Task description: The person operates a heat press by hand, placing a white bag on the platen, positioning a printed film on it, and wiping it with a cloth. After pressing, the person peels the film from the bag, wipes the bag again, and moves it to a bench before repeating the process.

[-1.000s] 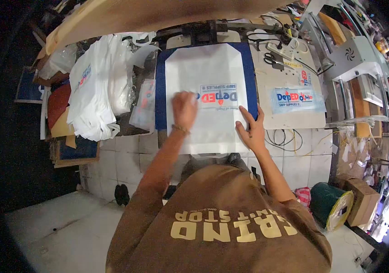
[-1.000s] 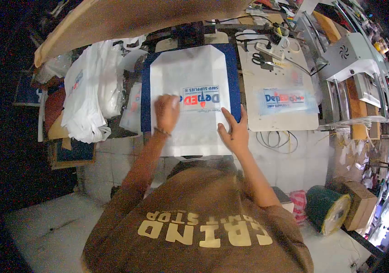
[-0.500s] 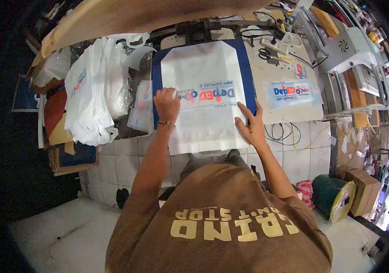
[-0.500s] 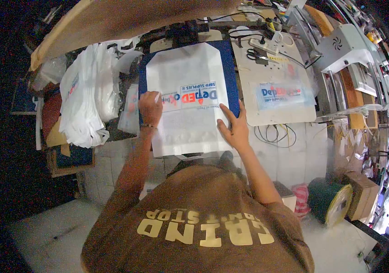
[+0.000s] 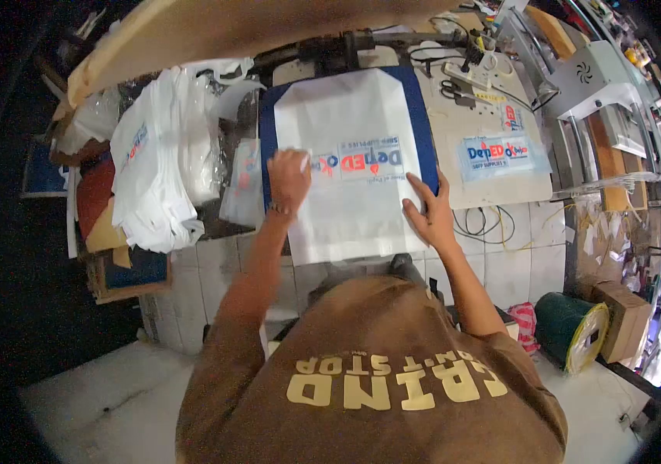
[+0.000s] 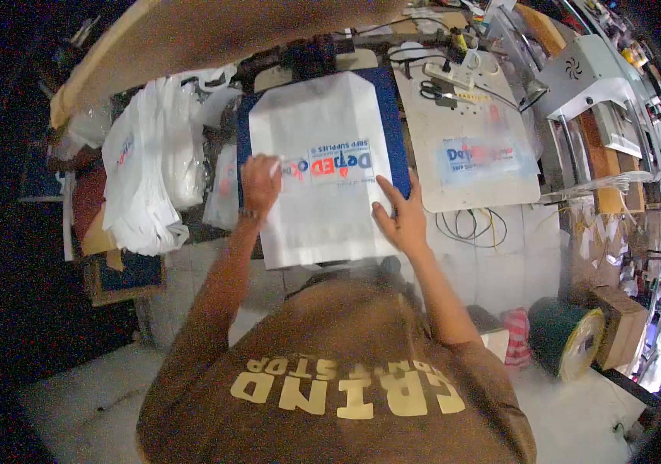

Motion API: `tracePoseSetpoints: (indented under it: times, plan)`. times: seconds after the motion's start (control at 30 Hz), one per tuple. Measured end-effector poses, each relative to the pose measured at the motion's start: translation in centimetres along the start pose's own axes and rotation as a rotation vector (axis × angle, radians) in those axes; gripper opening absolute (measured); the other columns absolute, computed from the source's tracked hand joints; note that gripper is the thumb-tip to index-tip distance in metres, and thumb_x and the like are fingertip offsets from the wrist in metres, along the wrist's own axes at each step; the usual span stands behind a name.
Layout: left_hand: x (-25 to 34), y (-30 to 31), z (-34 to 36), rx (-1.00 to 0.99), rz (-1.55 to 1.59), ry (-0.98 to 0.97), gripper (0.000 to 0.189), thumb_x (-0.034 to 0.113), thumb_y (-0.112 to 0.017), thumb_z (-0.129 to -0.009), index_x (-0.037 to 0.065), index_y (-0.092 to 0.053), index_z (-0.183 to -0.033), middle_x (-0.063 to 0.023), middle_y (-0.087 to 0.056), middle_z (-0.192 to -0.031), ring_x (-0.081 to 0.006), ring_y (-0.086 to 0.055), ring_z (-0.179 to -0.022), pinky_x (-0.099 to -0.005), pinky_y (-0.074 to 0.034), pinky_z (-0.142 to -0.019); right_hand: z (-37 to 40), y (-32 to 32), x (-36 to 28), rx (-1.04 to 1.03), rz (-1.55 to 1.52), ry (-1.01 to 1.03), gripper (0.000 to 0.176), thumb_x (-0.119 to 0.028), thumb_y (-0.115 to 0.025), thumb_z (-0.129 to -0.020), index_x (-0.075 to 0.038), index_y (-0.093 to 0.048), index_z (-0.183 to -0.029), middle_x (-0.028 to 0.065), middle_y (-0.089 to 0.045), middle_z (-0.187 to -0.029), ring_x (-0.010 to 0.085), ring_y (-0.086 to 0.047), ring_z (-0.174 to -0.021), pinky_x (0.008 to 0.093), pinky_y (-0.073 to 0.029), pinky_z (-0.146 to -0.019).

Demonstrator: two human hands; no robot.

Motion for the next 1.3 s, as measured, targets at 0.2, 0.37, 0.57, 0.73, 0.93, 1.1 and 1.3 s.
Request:
tracePoseSetpoints:
  times: [0.2,0.37,0.57,0.73,0.93,1.1,1.3]
  plan:
    - [-1.0,0.9,0.3,-0.091,-0.033,0.019,0.014,0.014,-0.073,-0.080,0.009,-0.069,-0.092,-0.0089,-0.067,-0.093,-0.0340,-0.060,-0.094,-0.0491,-0.045,-0.079,-0.5,-0.1,0.3,-0.022,0.014,-0.040,0.053,-0.031,-0.074,-0.088,-0.026,-0.063,-0.140,0.0305,-0.031,-0.157,0.0482,-0.046,-0.138,0.0474,-0.047,-0.107]
    - [-1.6,2.1,-2.1,0.034,0.062,0.006,0.014,0.014,-0.074,-0.080,0.010,-0.070,-0.093,-0.0085,-0.066,-0.092,-0.0337,-0.059,-0.093,-0.0484,-0.045,-0.080,0.0,-0.3,0.5,-0.032,0.017,-0.067,0.054,-0.033,-0.074,-0.087,-0.027,-0.064,-0.140,0.0305,-0.031,-0.157,0.0481,-0.048,-0.137,0.0475,-0.048,-0.106]
    - [-0.2,1.7,0.6,-0.122,-0.060,-0.003,0.012,0.013,-0.074,-0.080,0.011,-0.071,-0.091,-0.0083,-0.067,-0.093,-0.0324,-0.061,-0.091,-0.0478,-0.045,-0.079,0.2,-0.3,0.7,-0.033,0.039,-0.068,0.055,-0.032,-0.075,-0.087,-0.028,-0.063,-0.140,0.0303,-0.031,-0.157,0.0477,-0.049,-0.135,0.0473,-0.048,-0.106]
    - [0.3,1.3,0.2,-0.051,-0.022,-0.039,0.010,0.017,-0.071,-0.083,0.011,-0.070,-0.091,-0.0076,-0.066,-0.091,-0.0318,-0.062,-0.091,-0.0501,-0.046,-0.080,-0.2,-0.3,0.6,-0.025,0.039,-0.024,0.055,-0.032,-0.075,-0.086,-0.028,-0.064,-0.140,0.0311,-0.032,-0.156,0.0483,-0.047,-0.137,0.0488,-0.048,-0.106]
    - [0.0,1.3,-3.0,-0.030,0.038,-0.011,0.015,0.011,-0.073,-0.081,0.008,-0.072,-0.096,-0.0111,-0.068,-0.095,-0.0334,-0.061,-0.096,-0.0495,-0.045,-0.082,0.1,-0.2,0.6,-0.025,-0.006,-0.066,0.056,-0.032,-0.076,-0.085,-0.027,-0.065,-0.139,0.0333,-0.032,-0.156,0.0499,-0.044,-0.139,0.0497,-0.046,-0.108]
    - [2.0,0.5,-0.2,-0.122,-0.152,-0.044,0.010,0.010,-0.070,-0.081,0.011,-0.071,-0.090,-0.0059,-0.067,-0.095,-0.0295,-0.060,-0.096,-0.0466,-0.044,-0.084,-0.1,0.0,0.6,0.012,0.041,-0.028,0.055,-0.032,-0.075,-0.086,-0.027,-0.064,-0.139,0.0336,-0.031,-0.156,0.0507,-0.044,-0.138,0.0513,-0.046,-0.107]
    - [9.9,-0.7,-5.5,0.094,0.147,-0.179,0.015,0.008,-0.069,-0.074,0.008,-0.071,-0.089,-0.0078,-0.066,-0.092,-0.0295,-0.060,-0.095,-0.0458,-0.045,-0.085,-0.1,-0.1,0.4,-0.011,0.025,-0.046,0.056,-0.032,-0.074,-0.085,-0.027,-0.063,-0.140,0.0323,-0.031,-0.156,0.0496,-0.047,-0.136,0.0506,-0.047,-0.106]
Point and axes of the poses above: each hand's wrist, its own z-axis away from the middle knuckle, its own y-axis out of the back of the hand, x = y × z, the point moved 8 cm from there along -z, towards the middle knuckle
